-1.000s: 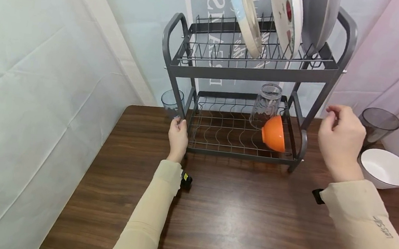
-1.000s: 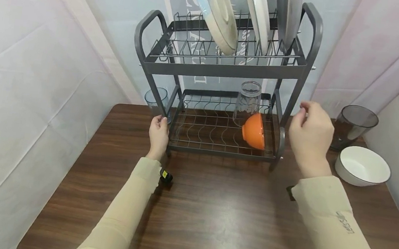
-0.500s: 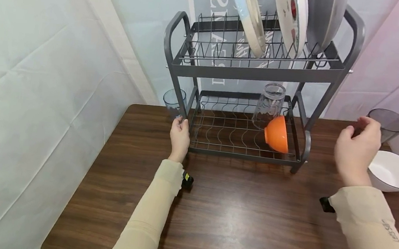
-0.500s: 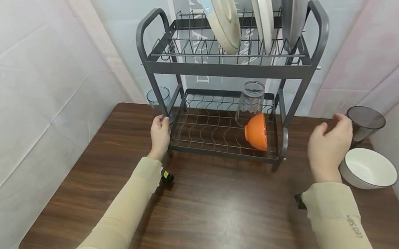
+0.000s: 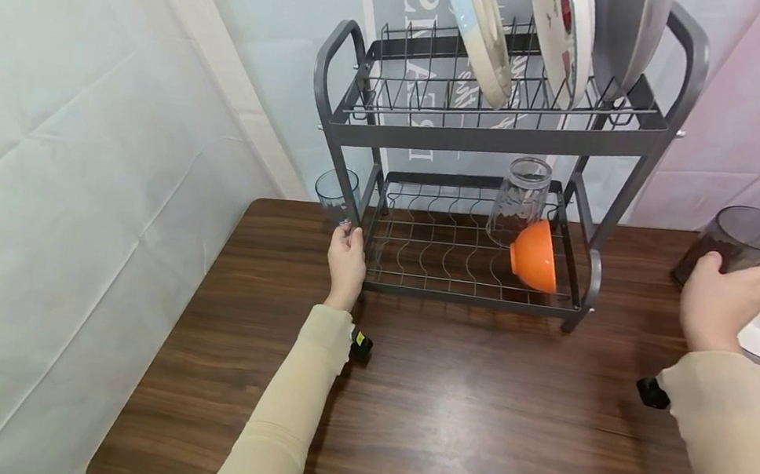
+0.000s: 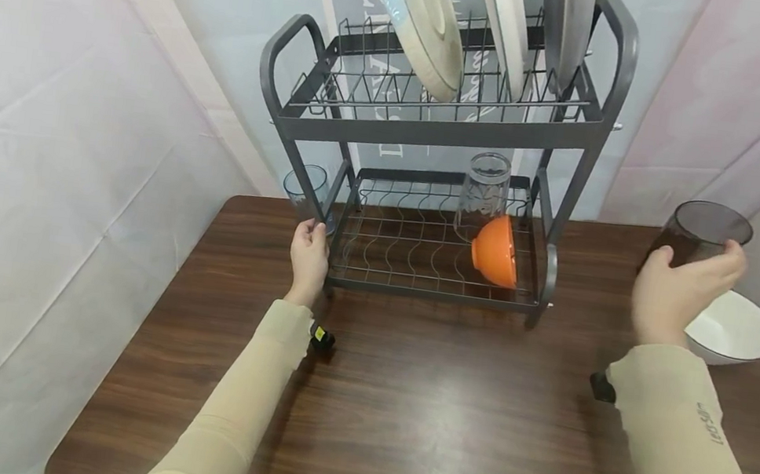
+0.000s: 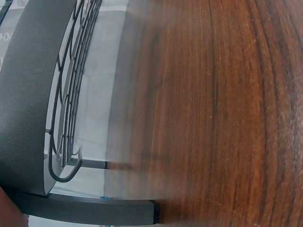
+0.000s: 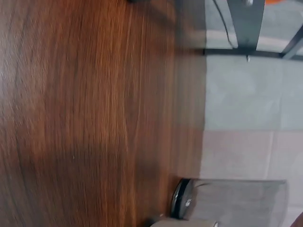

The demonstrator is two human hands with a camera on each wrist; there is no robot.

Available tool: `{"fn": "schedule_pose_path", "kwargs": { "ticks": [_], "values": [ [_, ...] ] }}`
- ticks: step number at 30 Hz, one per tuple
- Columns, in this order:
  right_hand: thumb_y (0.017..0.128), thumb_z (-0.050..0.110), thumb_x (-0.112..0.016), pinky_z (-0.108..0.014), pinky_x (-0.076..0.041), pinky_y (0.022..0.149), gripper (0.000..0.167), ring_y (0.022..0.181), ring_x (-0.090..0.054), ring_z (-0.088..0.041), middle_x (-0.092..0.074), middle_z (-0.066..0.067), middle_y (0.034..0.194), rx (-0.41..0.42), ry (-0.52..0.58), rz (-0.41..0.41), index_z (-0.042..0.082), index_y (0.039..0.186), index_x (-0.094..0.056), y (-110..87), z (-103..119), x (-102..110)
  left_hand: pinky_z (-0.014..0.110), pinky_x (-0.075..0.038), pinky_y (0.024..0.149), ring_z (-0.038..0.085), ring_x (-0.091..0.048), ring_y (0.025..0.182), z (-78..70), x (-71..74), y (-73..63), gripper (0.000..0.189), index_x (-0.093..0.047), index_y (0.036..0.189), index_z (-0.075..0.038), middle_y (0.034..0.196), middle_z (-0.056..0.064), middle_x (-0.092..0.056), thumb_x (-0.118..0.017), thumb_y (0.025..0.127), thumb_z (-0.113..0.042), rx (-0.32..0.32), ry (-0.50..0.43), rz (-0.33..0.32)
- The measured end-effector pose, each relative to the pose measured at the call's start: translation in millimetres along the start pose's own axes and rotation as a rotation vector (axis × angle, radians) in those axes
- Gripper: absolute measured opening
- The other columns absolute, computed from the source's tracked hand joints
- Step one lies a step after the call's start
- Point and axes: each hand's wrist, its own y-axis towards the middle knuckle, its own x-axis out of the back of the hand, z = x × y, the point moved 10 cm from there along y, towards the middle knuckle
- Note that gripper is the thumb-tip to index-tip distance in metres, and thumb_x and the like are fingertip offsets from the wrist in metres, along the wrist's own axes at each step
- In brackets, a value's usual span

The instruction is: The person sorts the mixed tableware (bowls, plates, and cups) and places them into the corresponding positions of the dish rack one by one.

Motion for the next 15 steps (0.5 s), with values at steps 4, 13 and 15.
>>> {"fn": "schedule_pose_path", "kwargs": {
  "ticks": [4, 13, 15],
  "values": [
    [0.089, 0.022, -0.040, -0.010, -0.009, 0.108, 0.060, 0.134, -0.013, -0.001, -0.014, 0.004, 0.147, -0.054, -0.012, 0.037, 0.022, 0.142, -0.013, 11.8, -11, 2, 0.019, -0.026, 0.044, 0.004, -0.028, 0.043, 0.3, -1.8, -0.2, 0.040, -0.042, 0.133, -0.005, 0.055, -0.008, -0.036, -0.041, 0.099, -0.027, 0.010, 0.000, 0.022],
    [0.087, 0.035, -0.048, -0.014, 0.002, 0.111, 0.086, 0.140, 0.011, -0.001, 0.013, 0.007, 0.154, -0.134, -0.018, 0.175, 0.024, 0.145, 0.015, 36.8, -34, -3, 0.019, -0.029, 0.046, 0.005, -0.030, 0.045, -6.7, -1.5, -3.1, 0.038, -0.041, 0.132, 0.000, 0.057, -0.006, -0.038, -0.040, 0.100, -0.019, -0.001, -0.004, 0.031],
    [0.087, 0.038, -0.050, -0.014, 0.002, 0.112, 0.092, 0.140, 0.014, -0.002, 0.018, 0.005, 0.153, -0.131, -0.023, 0.211, 0.022, 0.144, 0.019, 43.4, -40, -7, 0.019, -0.029, 0.046, 0.005, -0.030, 0.045, -4.2, -1.4, -2.0, 0.037, -0.042, 0.131, -0.002, 0.058, -0.006, -0.038, -0.040, 0.100, -0.021, -0.012, -0.002, 0.019]
  ]
}}
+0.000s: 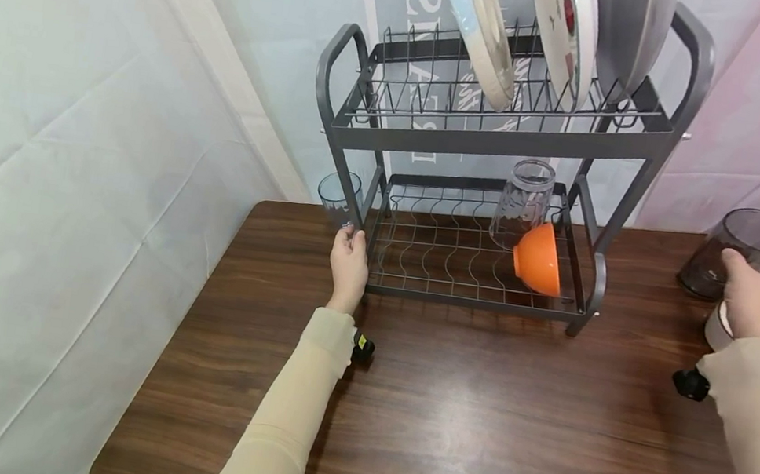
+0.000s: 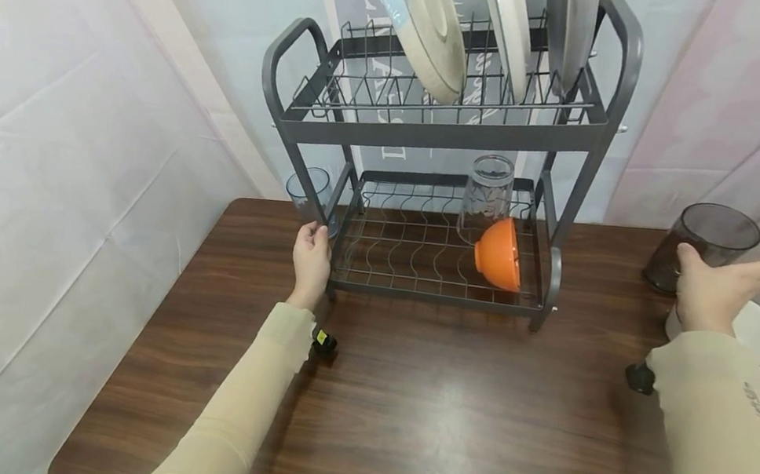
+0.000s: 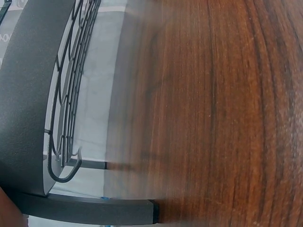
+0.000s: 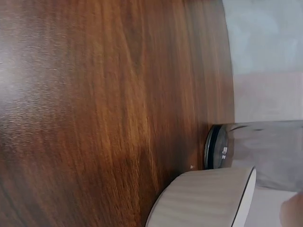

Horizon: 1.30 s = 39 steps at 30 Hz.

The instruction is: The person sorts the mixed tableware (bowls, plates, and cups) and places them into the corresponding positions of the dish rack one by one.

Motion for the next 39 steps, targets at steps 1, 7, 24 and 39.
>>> {"fn": "schedule_pose_path", "kwargs": {
  "ticks": [1, 7, 24, 39],
  "values": [
    [0.087, 0.040, -0.051, -0.015, 0.003, 0.112, 0.094, 0.140, 0.016, -0.002, 0.021, 0.005, 0.152, -0.008, -0.007, 0.027, 0.022, 0.143, 0.022, 3.2, -3, -2, 0.019, -0.028, 0.046, 0.005, -0.030, 0.045, 3.9, 0.3, 1.6, 0.037, -0.043, 0.131, -0.003, 0.058, -0.006, -0.038, -0.041, 0.100, -0.022, -0.003, 0.000, -0.007],
    [0.086, 0.047, -0.050, -0.022, 0.002, 0.114, 0.104, 0.138, 0.021, -0.007, 0.036, 0.001, 0.146, -0.072, -0.054, 0.175, 0.018, 0.138, 0.035, 13.9, -18, -17, 0.019, -0.029, 0.046, 0.005, -0.031, 0.046, 5.3, -0.2, 1.9, 0.038, -0.043, 0.131, -0.002, 0.058, -0.007, -0.038, -0.041, 0.099, -0.023, 0.004, -0.002, 0.002],
    [0.088, 0.046, -0.043, -0.030, -0.003, 0.116, 0.094, 0.140, 0.019, -0.017, 0.028, -0.006, 0.151, -0.119, -0.145, 0.225, 0.018, 0.142, 0.029, 23.9, -24, -28, 0.019, -0.029, 0.045, 0.005, -0.031, 0.045, 7.2, -1.0, 5.2, 0.038, -0.042, 0.132, -0.001, 0.057, -0.006, -0.038, -0.042, 0.099, -0.020, 0.033, -0.021, 0.010],
    [0.087, 0.041, -0.050, -0.026, 0.000, 0.116, 0.095, 0.141, 0.017, -0.013, 0.026, 0.000, 0.151, -0.070, -0.136, 0.180, 0.025, 0.143, 0.026, 27.2, -11, -35, 0.019, -0.029, 0.046, 0.004, -0.031, 0.045, -22.8, 0.2, -9.1, 0.037, -0.041, 0.130, 0.005, 0.057, -0.007, -0.037, -0.041, 0.099, -0.014, 0.017, 0.002, 0.019]
  ]
}}
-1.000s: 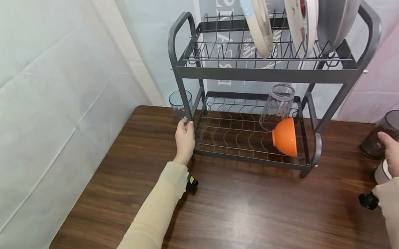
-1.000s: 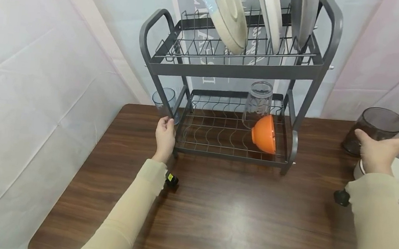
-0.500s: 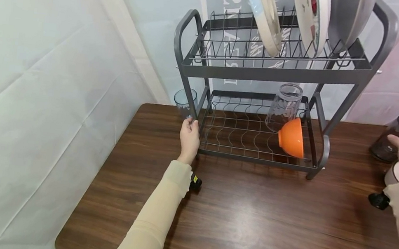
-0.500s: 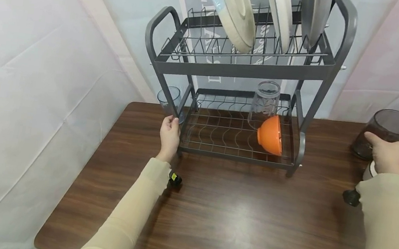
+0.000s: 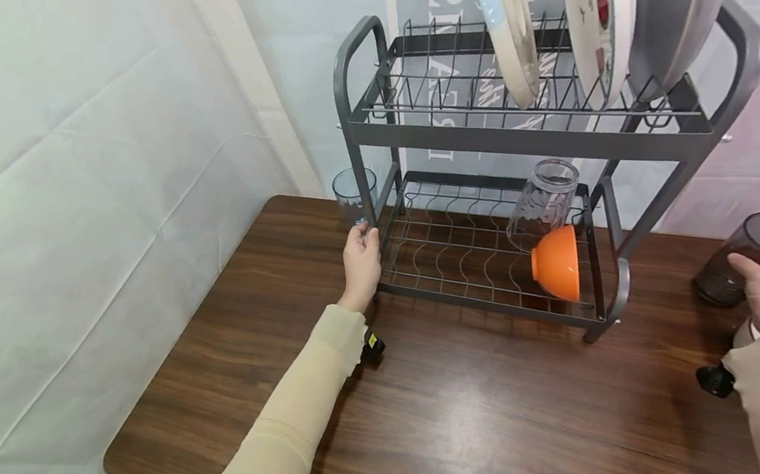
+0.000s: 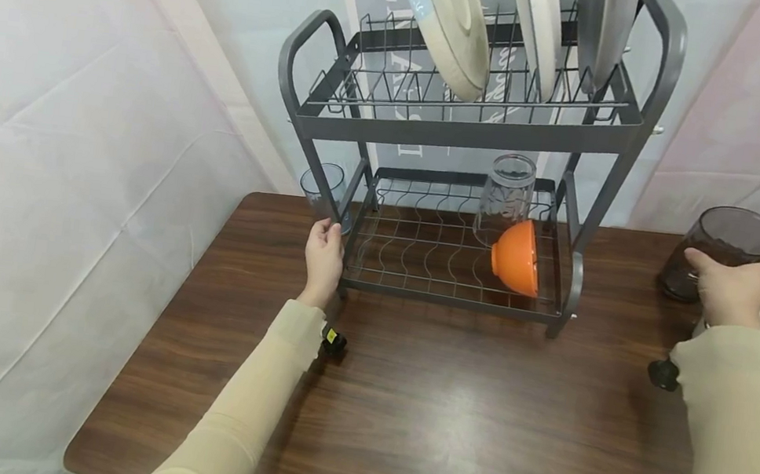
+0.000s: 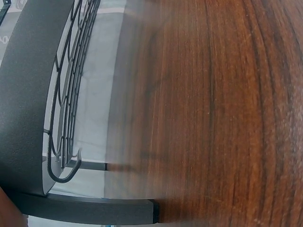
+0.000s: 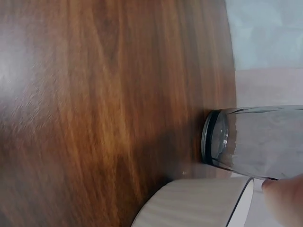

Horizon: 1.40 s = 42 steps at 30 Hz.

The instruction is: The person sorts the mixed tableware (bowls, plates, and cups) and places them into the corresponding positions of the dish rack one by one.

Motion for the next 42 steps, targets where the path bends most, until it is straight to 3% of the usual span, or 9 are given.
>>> {"fn": "schedule_pose_path", "kwargs": {
  "ticks": [5, 11, 19, 28, 37, 42],
  "values": [
    [0.086, 0.037, -0.053, -0.022, -0.003, 0.115, 0.097, 0.141, 0.015, -0.009, 0.024, 0.003, 0.152, -0.044, 0.053, -0.007, 0.026, 0.143, 0.025, 1.0, -3, 0, 0.019, -0.029, 0.045, 0.004, -0.031, 0.044, -0.3, -1.1, -1.1, 0.036, -0.042, 0.129, 0.005, 0.056, -0.007, -0.037, -0.041, 0.099, -0.014, 0.008, -0.008, 0.000],
    [0.087, 0.039, -0.050, -0.027, -0.006, 0.116, 0.097, 0.141, 0.016, -0.012, 0.027, 0.001, 0.151, -0.109, 0.033, 0.026, 0.025, 0.141, 0.030, -1.8, -11, -1, 0.019, -0.029, 0.045, 0.004, -0.031, 0.044, -3.3, -3.1, -3.2, 0.035, -0.042, 0.128, 0.006, 0.055, -0.008, -0.036, -0.041, 0.099, -0.014, 0.004, -0.022, 0.005],
    [0.086, 0.043, -0.050, -0.030, -0.007, 0.116, 0.099, 0.141, 0.016, -0.015, 0.028, -0.001, 0.150, -0.113, 0.012, 0.041, 0.029, 0.140, 0.032, -1.9, -13, 1, 0.019, -0.029, 0.045, 0.003, -0.031, 0.044, -6.7, -3.9, -4.7, 0.035, -0.043, 0.127, 0.007, 0.055, -0.007, -0.037, -0.042, 0.099, -0.014, -0.009, -0.024, 0.008],
    [0.086, 0.038, -0.055, -0.027, -0.006, 0.116, 0.096, 0.142, 0.015, -0.010, 0.022, 0.008, 0.152, -0.026, 0.080, 0.003, 0.036, 0.142, 0.022, -5.3, -3, 1, 0.019, -0.028, 0.045, 0.004, -0.029, 0.043, -4.7, -5.8, -5.5, 0.036, -0.042, 0.130, 0.005, 0.054, -0.008, -0.035, -0.041, 0.099, -0.015, -0.005, 0.005, 0.015],
    [0.088, 0.036, -0.055, -0.026, -0.007, 0.116, 0.090, 0.141, 0.011, -0.002, 0.016, 0.014, 0.152, 0.181, 0.135, -0.043, 0.037, 0.144, 0.016, -26.2, 34, 6, 0.020, -0.029, 0.045, 0.005, -0.031, 0.043, 25.5, -3.3, 10.9, 0.037, -0.044, 0.129, 0.001, 0.054, -0.006, -0.037, -0.043, 0.099, -0.020, 0.000, -0.022, -0.007],
    [0.087, 0.027, -0.060, -0.010, -0.021, 0.108, 0.076, 0.133, -0.019, 0.002, -0.018, 0.017, 0.142, 0.207, 0.272, -0.090, 0.033, 0.143, -0.009, -43.2, 52, 12, 0.020, -0.029, 0.045, 0.005, -0.031, 0.044, 26.5, 1.1, 12.7, 0.035, -0.046, 0.126, 0.001, 0.054, -0.007, -0.037, -0.045, 0.098, -0.019, -0.017, -0.011, -0.041]
  ]
}}
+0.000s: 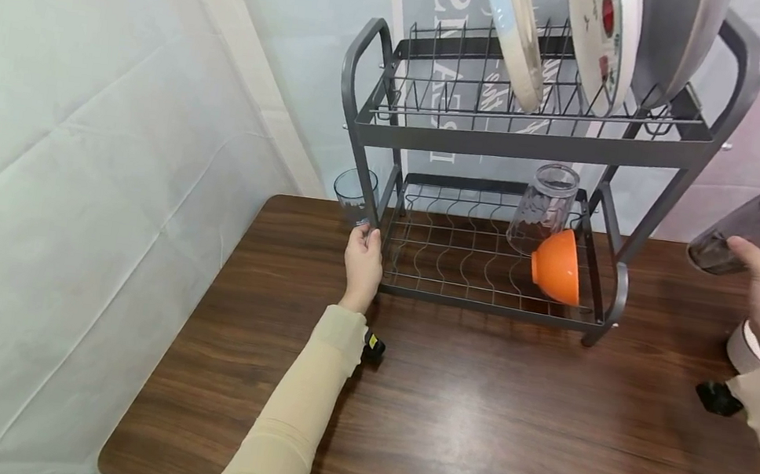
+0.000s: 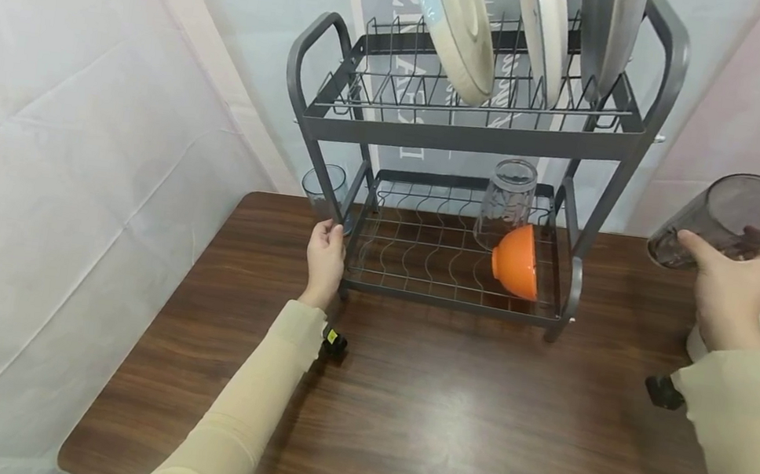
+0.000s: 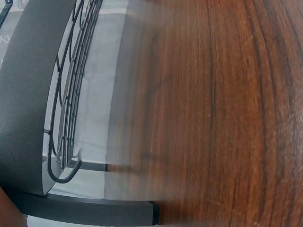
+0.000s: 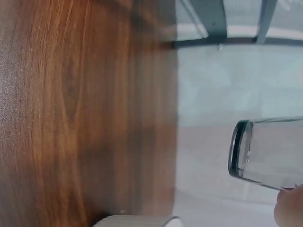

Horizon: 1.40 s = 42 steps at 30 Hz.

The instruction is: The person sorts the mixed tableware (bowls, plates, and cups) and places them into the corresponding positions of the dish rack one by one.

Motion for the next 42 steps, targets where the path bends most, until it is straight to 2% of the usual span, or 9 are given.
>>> {"fn": "schedule_pose_path", "kwargs": {
  "ticks": [4, 10, 16, 22, 28, 32, 35, 39, 42],
  "values": [
    [0.083, 0.010, -0.065, -0.005, -0.030, 0.094, 0.066, 0.116, -0.031, 0.007, -0.030, 0.017, 0.127, 0.014, 0.235, -0.034, 0.027, 0.134, -0.026, -13.6, 19, 5, 0.020, -0.028, 0.044, 0.005, -0.031, 0.044, -1.7, 1.3, -0.3, 0.034, -0.047, 0.125, 0.001, 0.055, -0.007, -0.036, -0.045, 0.098, -0.019, -0.008, 0.003, -0.012],
    [0.075, -0.013, -0.066, -0.011, -0.034, 0.093, 0.061, 0.111, -0.039, 0.001, -0.037, 0.004, 0.125, 0.108, 0.700, -0.012, 0.012, 0.123, -0.039, -39.4, 48, 8, 0.020, -0.029, 0.045, 0.006, -0.031, 0.045, -1.9, 2.5, -0.2, 0.034, -0.048, 0.126, 0.001, 0.055, -0.006, -0.036, -0.045, 0.098, -0.019, -0.013, 0.031, -0.013],
    [0.077, -0.010, -0.066, -0.011, -0.037, 0.082, 0.053, 0.100, -0.044, -0.004, -0.046, -0.001, 0.119, 0.215, 0.705, -0.045, 0.009, 0.122, -0.048, -67.0, 72, 19, 0.019, -0.029, 0.045, 0.005, -0.032, 0.046, -4.3, 2.6, -1.1, 0.035, -0.048, 0.126, 0.001, 0.056, -0.006, -0.036, -0.046, 0.097, -0.020, -0.017, 0.045, -0.021],
    [0.065, -0.020, -0.069, -0.018, -0.041, 0.081, 0.058, 0.100, -0.050, -0.016, -0.053, -0.012, 0.110, 0.396, 0.944, -0.013, -0.003, 0.116, -0.046, -97.7, 96, 20, 0.019, -0.028, 0.045, 0.005, -0.032, 0.046, -6.5, 1.2, -3.3, 0.035, -0.048, 0.126, 0.000, 0.056, -0.007, -0.038, -0.045, 0.098, -0.020, -0.015, 0.029, -0.013],
    [0.058, -0.033, -0.063, -0.026, -0.049, 0.080, 0.067, 0.101, -0.055, -0.027, -0.055, -0.021, 0.110, 0.443, 1.149, 0.037, -0.005, 0.115, -0.041, -120.1, 100, 11, 0.019, -0.030, 0.049, 0.005, -0.034, 0.050, -4.1, 1.5, -2.6, 0.036, -0.047, 0.128, -0.001, 0.063, -0.004, -0.041, -0.044, 0.098, -0.021, -0.004, 0.031, -0.001],
    [0.059, -0.035, -0.059, -0.027, -0.050, 0.081, 0.069, 0.101, -0.055, -0.029, -0.053, -0.023, 0.111, 0.437, 1.162, 0.097, -0.005, 0.118, -0.040, -133.3, 100, 1, 0.019, -0.033, 0.055, 0.007, -0.037, 0.058, -4.8, 1.8, -3.1, 0.037, -0.046, 0.130, -0.001, 0.077, 0.008, -0.052, -0.043, 0.099, -0.021, -0.007, 0.069, 0.000],
    [0.060, -0.033, -0.061, -0.027, -0.048, 0.087, 0.071, 0.104, -0.054, -0.028, -0.053, -0.022, 0.113, 0.447, 1.119, 0.141, -0.005, 0.121, -0.040, -144.0, 100, -7, 0.027, -0.035, 0.061, 0.016, -0.040, 0.065, -7.8, 0.3, -4.5, 0.039, -0.043, 0.132, 0.000, 0.091, 0.022, -0.055, -0.041, 0.100, -0.022, -0.027, 0.124, 0.018],
    [0.060, -0.029, -0.064, -0.024, -0.045, 0.092, 0.072, 0.108, -0.052, -0.026, -0.054, -0.019, 0.115, 0.461, 1.022, 0.192, -0.004, 0.123, -0.041, -160.1, 102, -19, 0.036, -0.045, 0.079, 0.027, -0.051, 0.092, -19.6, -4.2, -9.7, 0.043, -0.039, 0.136, 0.000, 0.115, 0.024, -0.049, -0.038, 0.100, -0.024, -0.118, 0.352, 0.028],
    [0.061, -0.026, -0.065, -0.020, -0.045, 0.091, 0.072, 0.108, -0.053, -0.022, -0.056, -0.015, 0.116, 0.467, 0.912, 0.226, -0.002, 0.125, -0.042, -175.8, 102, -30, 0.039, -0.042, 0.097, 0.027, -0.042, 0.120, -32.2, -5.3, -22.5, 0.046, -0.035, 0.140, -0.001, 0.130, 0.017, -0.039, -0.042, 0.099, -0.021, -0.216, 0.559, -0.026]
  ]
}}
